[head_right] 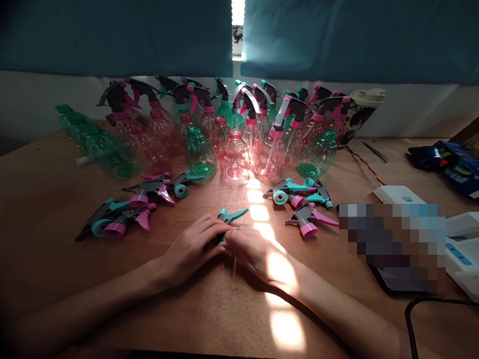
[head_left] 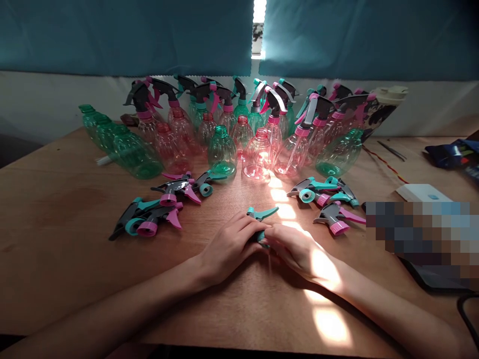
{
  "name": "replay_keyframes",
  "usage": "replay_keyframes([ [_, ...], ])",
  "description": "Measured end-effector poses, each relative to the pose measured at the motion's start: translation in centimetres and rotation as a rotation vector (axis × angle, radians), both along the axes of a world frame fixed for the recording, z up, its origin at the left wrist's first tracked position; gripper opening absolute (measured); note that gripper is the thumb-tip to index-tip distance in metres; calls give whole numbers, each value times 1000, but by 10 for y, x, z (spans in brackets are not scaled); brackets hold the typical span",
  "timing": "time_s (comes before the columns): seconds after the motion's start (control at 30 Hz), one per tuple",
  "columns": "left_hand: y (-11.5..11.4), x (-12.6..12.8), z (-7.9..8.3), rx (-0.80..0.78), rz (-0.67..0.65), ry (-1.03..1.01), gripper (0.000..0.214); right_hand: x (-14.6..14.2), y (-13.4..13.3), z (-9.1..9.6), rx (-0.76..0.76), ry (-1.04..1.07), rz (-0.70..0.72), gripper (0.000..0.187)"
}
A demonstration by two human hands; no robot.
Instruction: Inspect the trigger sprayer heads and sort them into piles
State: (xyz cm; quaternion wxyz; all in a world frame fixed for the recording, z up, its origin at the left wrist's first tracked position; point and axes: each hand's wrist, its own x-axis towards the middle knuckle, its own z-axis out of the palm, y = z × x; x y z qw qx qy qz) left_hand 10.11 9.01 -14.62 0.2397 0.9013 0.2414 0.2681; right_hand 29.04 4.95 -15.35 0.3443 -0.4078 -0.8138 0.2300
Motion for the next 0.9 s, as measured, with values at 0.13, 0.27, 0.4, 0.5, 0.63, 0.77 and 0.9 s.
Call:
replay_keyframes([
  [0.13,0,-2,1,-13,71,10,25,4,-3,3,-87,10,-49,15],
  [0.27,3,-4,1,-39,87,18,26,6,-5,4,-259,95,-75,13],
  [0.4,6,-7,2,-67,93,5,25,2,-4,-3,-422,314,-138,15],
  [0.5,8,-8,3,-74,96,1,25,1,-1,-7,-490,472,-198,17],
  [0.63,8,-8,5,-93,114,-5,26,0,3,-6,-570,628,-240,28],
  [0.77,6,-8,8,-121,136,-12,27,-2,3,-3,-586,684,-330,22],
  [0.9,6,-8,8,-158,111,-40,27,-2,-5,1,-528,602,-274,28],
])
